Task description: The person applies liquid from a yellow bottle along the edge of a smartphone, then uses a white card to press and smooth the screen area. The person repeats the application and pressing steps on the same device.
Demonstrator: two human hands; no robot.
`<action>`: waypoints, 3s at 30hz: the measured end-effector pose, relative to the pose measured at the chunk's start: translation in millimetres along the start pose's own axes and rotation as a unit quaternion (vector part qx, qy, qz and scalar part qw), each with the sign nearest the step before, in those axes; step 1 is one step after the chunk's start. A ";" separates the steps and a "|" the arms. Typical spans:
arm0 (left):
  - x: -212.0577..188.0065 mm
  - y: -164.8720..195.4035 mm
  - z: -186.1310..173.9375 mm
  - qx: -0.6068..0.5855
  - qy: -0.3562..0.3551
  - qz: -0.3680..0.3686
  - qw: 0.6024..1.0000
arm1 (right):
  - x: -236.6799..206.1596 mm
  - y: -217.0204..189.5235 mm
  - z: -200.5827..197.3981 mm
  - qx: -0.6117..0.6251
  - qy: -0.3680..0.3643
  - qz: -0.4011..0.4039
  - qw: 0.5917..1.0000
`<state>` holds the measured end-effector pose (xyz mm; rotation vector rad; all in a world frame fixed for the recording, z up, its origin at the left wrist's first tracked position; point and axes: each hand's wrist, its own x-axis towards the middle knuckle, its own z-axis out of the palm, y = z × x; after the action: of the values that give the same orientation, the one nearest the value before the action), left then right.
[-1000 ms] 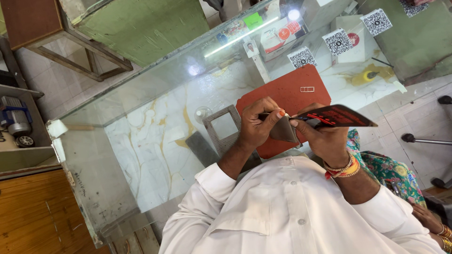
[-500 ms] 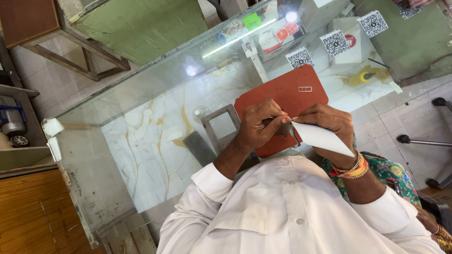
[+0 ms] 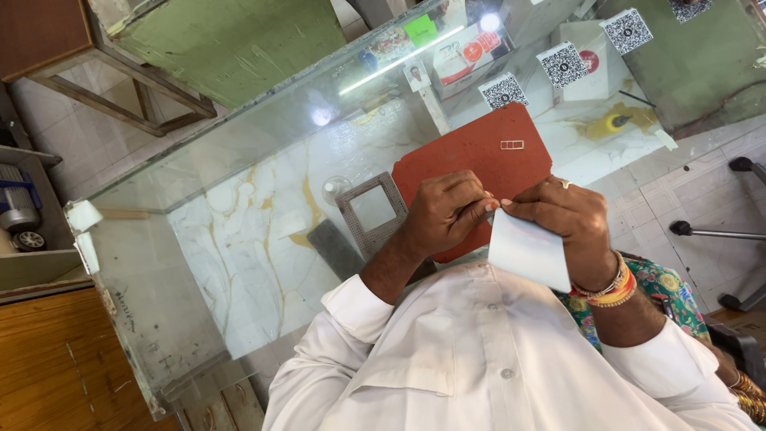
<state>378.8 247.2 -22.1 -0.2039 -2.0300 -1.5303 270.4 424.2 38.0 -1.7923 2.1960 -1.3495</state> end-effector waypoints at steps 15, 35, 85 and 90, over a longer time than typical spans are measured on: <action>2.8 -1.0 -2.2 -0.004 0.012 -0.001 1.000 | -25.1 19.8 14.6 0.193 0.032 0.183 0.963; -9.2 -8.5 -2.4 0.000 0.072 -0.024 0.997 | -30.6 20.0 52.1 0.174 0.119 0.190 0.959; -7.3 -11.8 -0.9 0.056 0.086 0.005 0.995 | -41.9 29.4 84.3 0.430 0.190 0.223 0.854; -5.9 -2.3 -1.3 0.054 0.065 -0.009 0.996 | -39.4 22.1 70.1 0.342 0.177 0.239 0.891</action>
<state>383.0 246.6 -26.9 -0.0419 -2.0108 -1.4022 301.0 413.2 -38.8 -0.7510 1.7364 -2.0488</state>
